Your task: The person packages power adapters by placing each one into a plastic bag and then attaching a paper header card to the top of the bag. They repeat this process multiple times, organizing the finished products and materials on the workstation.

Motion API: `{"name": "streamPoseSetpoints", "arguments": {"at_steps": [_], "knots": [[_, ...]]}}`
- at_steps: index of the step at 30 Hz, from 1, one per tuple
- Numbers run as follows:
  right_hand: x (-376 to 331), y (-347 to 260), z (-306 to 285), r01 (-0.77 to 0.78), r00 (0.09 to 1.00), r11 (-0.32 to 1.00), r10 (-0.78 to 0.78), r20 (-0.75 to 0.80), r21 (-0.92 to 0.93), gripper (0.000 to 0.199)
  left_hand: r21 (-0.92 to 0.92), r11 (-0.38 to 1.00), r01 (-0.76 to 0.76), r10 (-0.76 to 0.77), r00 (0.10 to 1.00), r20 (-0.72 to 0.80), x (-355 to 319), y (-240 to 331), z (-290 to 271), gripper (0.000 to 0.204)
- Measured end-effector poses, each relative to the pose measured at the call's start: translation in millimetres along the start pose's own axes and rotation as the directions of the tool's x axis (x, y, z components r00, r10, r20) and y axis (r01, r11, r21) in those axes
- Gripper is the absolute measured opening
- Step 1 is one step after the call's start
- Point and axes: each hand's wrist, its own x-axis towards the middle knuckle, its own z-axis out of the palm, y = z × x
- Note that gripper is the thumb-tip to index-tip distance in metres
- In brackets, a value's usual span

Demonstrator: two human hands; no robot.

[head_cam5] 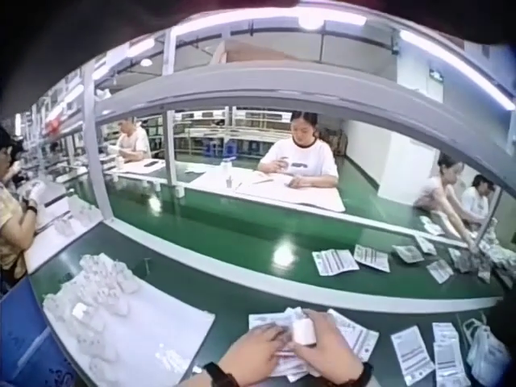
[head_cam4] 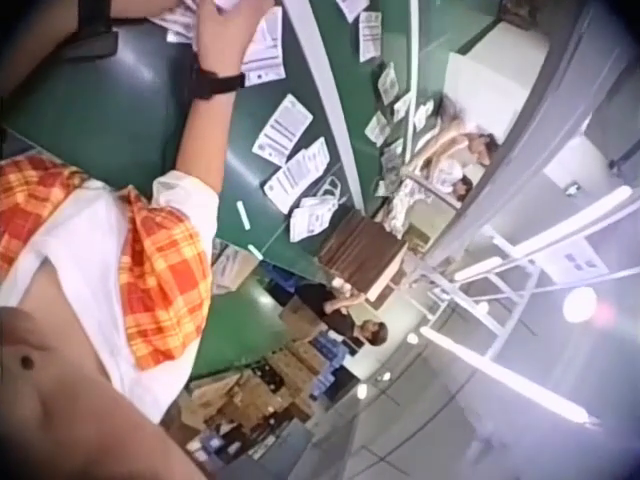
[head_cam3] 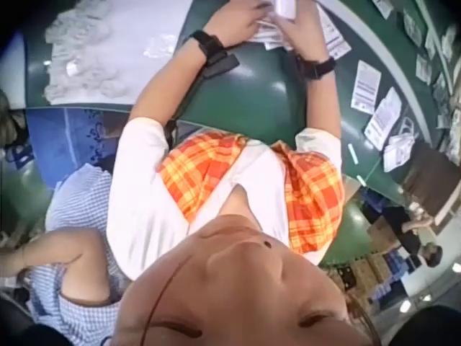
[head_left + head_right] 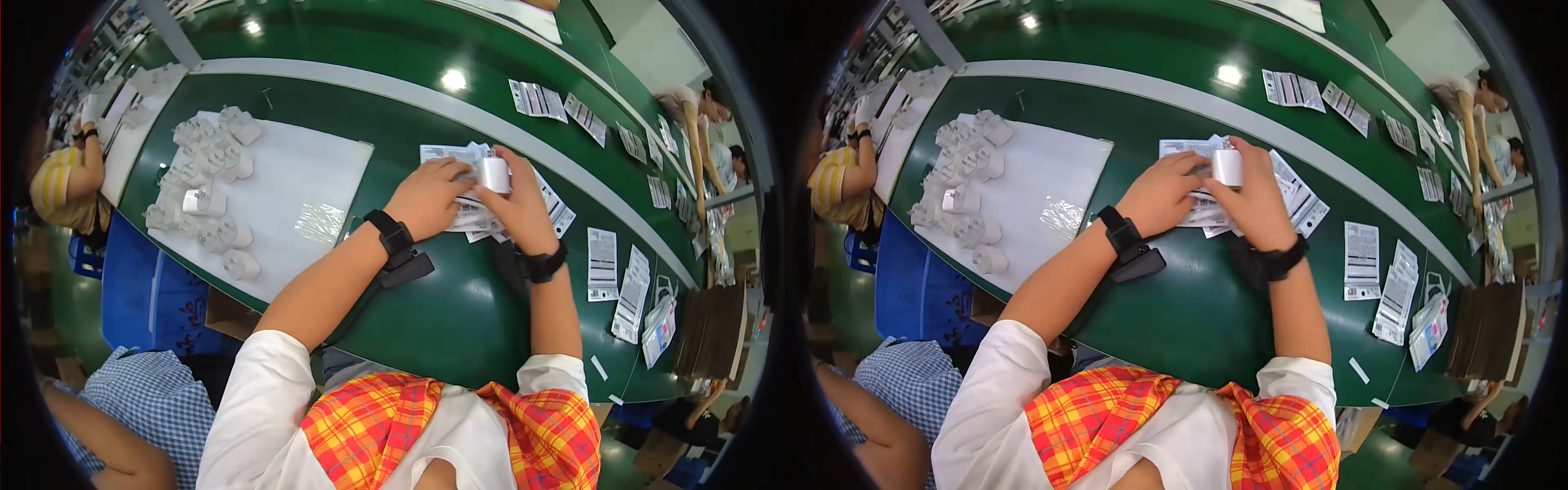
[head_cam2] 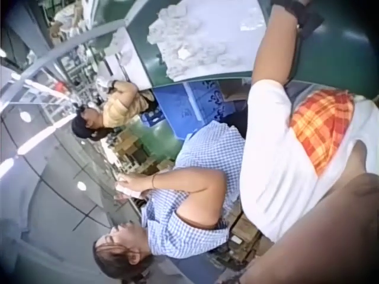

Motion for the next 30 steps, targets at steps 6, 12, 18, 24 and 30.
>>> {"name": "streamPoseSetpoints", "arguments": {"at_steps": [6, 12, 18, 24, 30], "knots": [[-15, -35, 2, -0.003, 0.979, 0.984, 0.039, 0.200, -0.179, 0.064, -0.173, 0.950, 0.261, -0.257, 0.965, 0.046, -5, -13, -1, 0.042], [-19, -33, 21, 0.013, 1.000, 0.949, -0.009, 0.016, -0.314, 0.069, -0.176, 0.930, 0.322, -0.300, 0.943, 0.143, 1, -9, -1, 0.051], [-16, -24, 10, -0.050, 0.977, 0.962, 0.102, 0.185, -0.267, 0.060, 0.210, 0.953, 0.218, -0.247, 0.961, 0.123, -4, 11, -2, 0.069], [-13, -7, -1, 0.082, 0.961, 0.968, -0.014, 0.278, -0.237, 0.044, 0.262, 0.945, 0.195, -0.239, 0.960, 0.148, -6, 19, -7, 0.074], [-7, -5, 2, -0.073, 0.968, 0.988, 0.103, 0.228, -0.136, 0.037, 0.098, 0.974, 0.206, -0.213, 0.974, 0.073, -6, 18, 0, 0.057]]}}
